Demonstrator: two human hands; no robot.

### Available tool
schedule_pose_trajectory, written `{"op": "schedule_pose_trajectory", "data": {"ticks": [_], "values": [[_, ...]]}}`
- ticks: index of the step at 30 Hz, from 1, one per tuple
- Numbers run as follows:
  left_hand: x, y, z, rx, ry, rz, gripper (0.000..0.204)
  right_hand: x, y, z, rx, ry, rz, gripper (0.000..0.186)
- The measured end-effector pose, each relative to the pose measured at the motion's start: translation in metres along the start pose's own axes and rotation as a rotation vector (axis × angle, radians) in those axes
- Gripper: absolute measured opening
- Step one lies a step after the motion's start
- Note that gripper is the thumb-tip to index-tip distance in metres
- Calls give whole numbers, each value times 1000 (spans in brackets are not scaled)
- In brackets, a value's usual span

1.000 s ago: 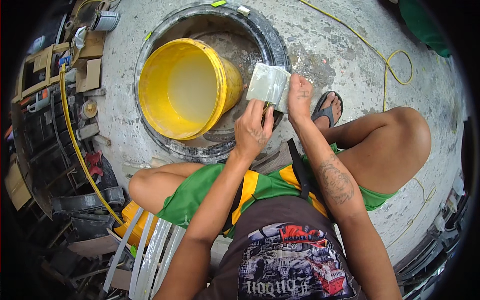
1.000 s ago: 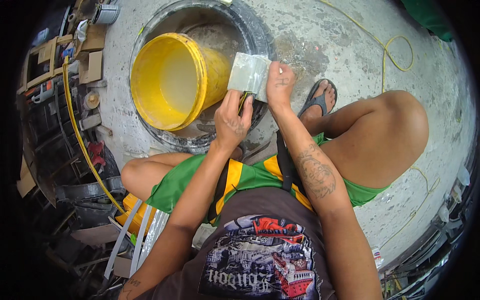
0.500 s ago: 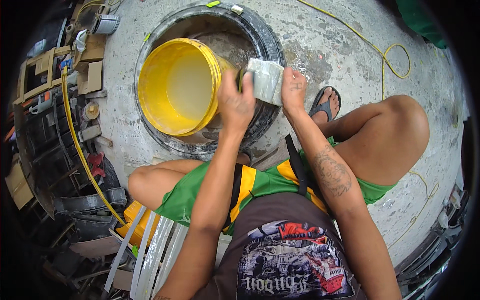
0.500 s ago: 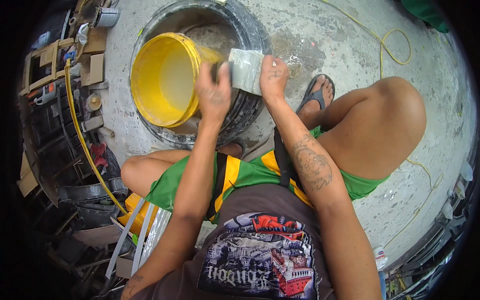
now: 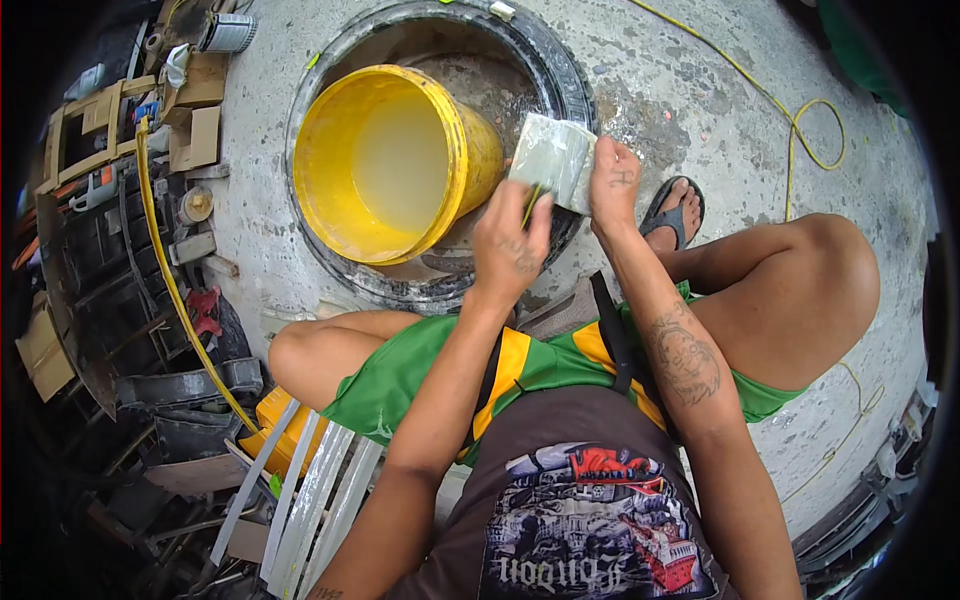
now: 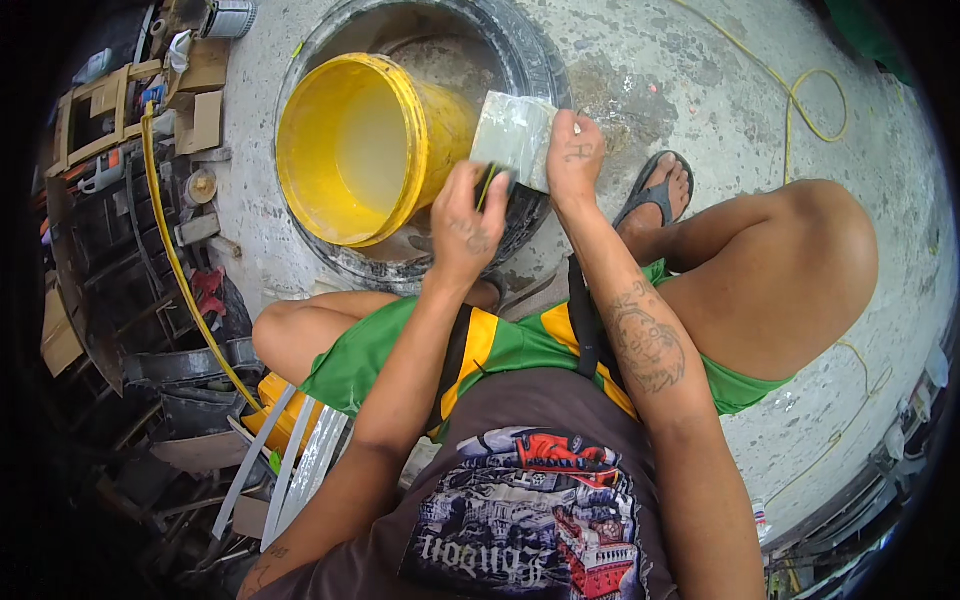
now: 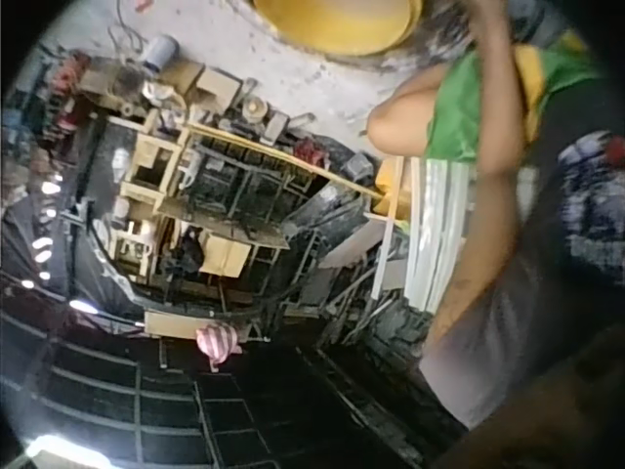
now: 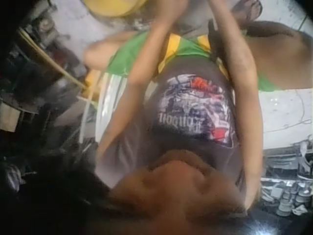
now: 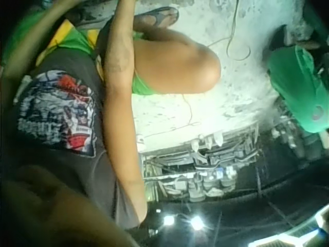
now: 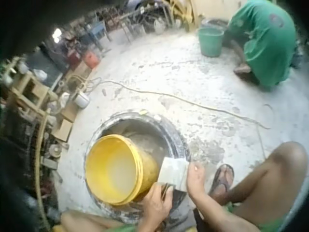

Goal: Wet sanding a small automotive component using a sponge and a bucket of water in an auto shop.

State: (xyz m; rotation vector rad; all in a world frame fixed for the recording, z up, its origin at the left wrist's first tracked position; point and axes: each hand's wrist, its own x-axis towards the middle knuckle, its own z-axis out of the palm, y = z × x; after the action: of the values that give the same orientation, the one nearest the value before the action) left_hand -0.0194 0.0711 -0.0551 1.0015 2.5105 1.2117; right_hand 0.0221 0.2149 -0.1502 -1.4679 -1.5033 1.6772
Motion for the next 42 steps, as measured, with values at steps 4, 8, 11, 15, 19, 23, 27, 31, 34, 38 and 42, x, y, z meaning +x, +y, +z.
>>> {"op": "schedule_pose_trajectory", "data": {"ticks": [4, 8, 11, 15, 19, 23, 27, 31, 34, 38, 42], "values": [[5, 2, 18, 84, 7, 88, 14, 0, 5, -1, -20, 15, -30, 50], [16, -2, 17, 52, -9, 104, 14, -1, -5, 2, -51, 31, -50, 51], [26, -4, 20, 130, -51, 75, 15, -3, -1, 0, 9, -8, 12, 50], [6, 3, 16, -73, -9, 73, 17, 4, 12, -1, -11, 28, -28, 50], [25, -2, 20, -7, -77, 69, 13, 1, 1, -5, -9, -66, 3, 49], [13, 1, 16, -71, -7, 29, 13, -6, -7, 0, -77, -16, -43, 46], [35, 1, 25, 28, -53, 100, 15, 4, -8, -3, 71, -40, -33, 46], [18, 2, 22, -98, 37, 82, 15, -6, -6, 0, -54, 46, -81, 45], [25, 2, 22, -32, -57, 43, 14, 0, -7, -4, -5, -21, -28, 46], [23, 4, 20, -92, -3, 53, 13, -4, -1, -2, -58, 34, -84, 47], [47, 1, 27, -29, -36, 92, 17, -2, -5, -1, -44, -12, -48, 46]]}}
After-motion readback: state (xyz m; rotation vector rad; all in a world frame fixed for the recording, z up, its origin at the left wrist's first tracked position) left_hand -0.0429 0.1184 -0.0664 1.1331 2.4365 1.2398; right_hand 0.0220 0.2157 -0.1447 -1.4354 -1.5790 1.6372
